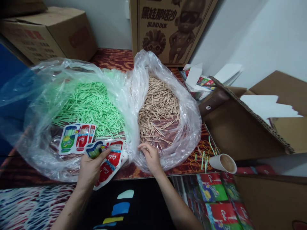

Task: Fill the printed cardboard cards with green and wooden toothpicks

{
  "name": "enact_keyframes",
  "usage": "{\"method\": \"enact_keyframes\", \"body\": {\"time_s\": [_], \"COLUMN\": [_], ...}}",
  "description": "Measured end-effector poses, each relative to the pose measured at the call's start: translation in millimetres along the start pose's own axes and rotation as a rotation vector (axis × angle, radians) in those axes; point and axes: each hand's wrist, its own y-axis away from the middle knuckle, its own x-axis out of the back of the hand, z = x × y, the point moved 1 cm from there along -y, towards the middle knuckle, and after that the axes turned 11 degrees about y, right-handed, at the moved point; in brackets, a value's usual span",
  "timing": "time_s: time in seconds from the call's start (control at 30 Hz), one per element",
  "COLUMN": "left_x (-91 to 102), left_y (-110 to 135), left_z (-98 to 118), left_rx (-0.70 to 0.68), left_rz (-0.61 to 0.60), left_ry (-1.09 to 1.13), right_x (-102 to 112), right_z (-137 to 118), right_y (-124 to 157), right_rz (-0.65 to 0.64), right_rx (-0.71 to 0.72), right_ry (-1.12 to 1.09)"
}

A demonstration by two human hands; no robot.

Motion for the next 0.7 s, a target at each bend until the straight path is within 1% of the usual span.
{"method": "enact_keyframes", "body": {"time_s": [0.1, 0.23, 0.33, 0.4, 0.47, 0.53, 0.6, 0.7], "left_x": [2.0, 2.7, 1.5, 0.3, -0.9, -1.9, -2.4, -2.0], "left_y": [1, 1, 2, 3, 3, 3, 3, 2], "left_z": [2, 3, 5, 6, 6, 5, 2, -3], "left_rx": [-0.072, -0.047, -0.022, 0.015, 0.069, 0.109, 0.119, 0.098], "left_rz": [-0.01, -0.037, -0.052, -0.067, -0.089, -0.118, -0.15, -0.202], "left_ry": [-0.04, -0.014, 0.0, 0.01, 0.038, 0.052, 0.028, -0.011], "right_x": [-2, 0, 14, 29, 43, 53, 57, 53], "right_z": [0, -2, -1, 1, 4, 8, 10, 11], "right_y": [1, 1, -7, -17, -29, -41, -53, -68], "right_rz": [0.007, 0.038, 0.115, 0.147, 0.141, 0.121, 0.104, 0.072], "right_rx": [-0.016, -0.097, -0.146, -0.155, -0.163, -0.142, -0.102, -0.078], "right_ry": [0.007, -0.026, -0.069, -0.031, 0.08, 0.253, 0.452, 0.694]}}
